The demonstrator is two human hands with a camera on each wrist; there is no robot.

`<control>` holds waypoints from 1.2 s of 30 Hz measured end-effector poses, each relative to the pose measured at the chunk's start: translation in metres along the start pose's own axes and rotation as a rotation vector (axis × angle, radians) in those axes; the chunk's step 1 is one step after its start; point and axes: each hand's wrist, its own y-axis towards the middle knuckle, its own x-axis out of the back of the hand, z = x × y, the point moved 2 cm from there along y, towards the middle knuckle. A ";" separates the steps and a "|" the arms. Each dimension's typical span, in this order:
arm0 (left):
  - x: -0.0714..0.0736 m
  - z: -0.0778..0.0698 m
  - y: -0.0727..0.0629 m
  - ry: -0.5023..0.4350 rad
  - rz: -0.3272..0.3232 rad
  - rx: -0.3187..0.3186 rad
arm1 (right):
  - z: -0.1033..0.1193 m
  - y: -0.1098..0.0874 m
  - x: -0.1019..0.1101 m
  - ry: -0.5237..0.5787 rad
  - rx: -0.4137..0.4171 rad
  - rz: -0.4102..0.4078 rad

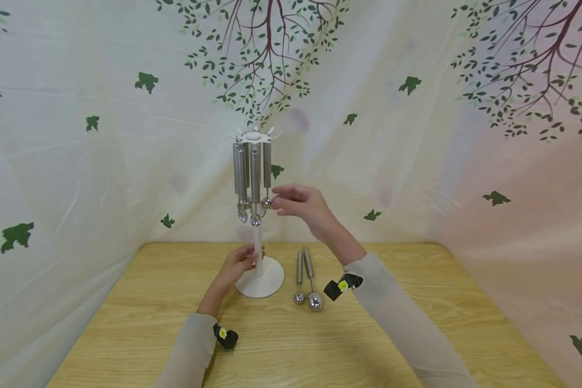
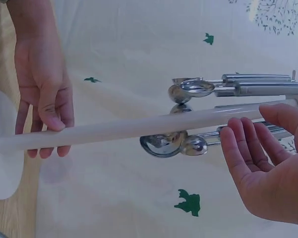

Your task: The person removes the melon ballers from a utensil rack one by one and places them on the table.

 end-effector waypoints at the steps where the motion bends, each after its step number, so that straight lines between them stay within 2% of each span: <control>1: 0.000 0.000 0.000 0.001 -0.001 0.000 | 0.002 0.002 -0.001 0.010 0.004 0.003; 13: 0.000 0.001 0.000 0.005 -0.004 -0.003 | 0.014 0.015 -0.015 0.045 0.018 0.076; 20: 0.000 0.001 0.000 -0.004 0.000 -0.009 | 0.016 0.017 -0.021 0.050 -0.006 0.090; 27: 0.000 -0.001 0.000 0.001 0.003 -0.008 | 0.018 0.017 -0.026 0.102 -0.016 0.101; 36: 0.000 0.000 0.000 0.006 0.001 -0.008 | 0.020 0.016 -0.027 0.094 -0.044 0.110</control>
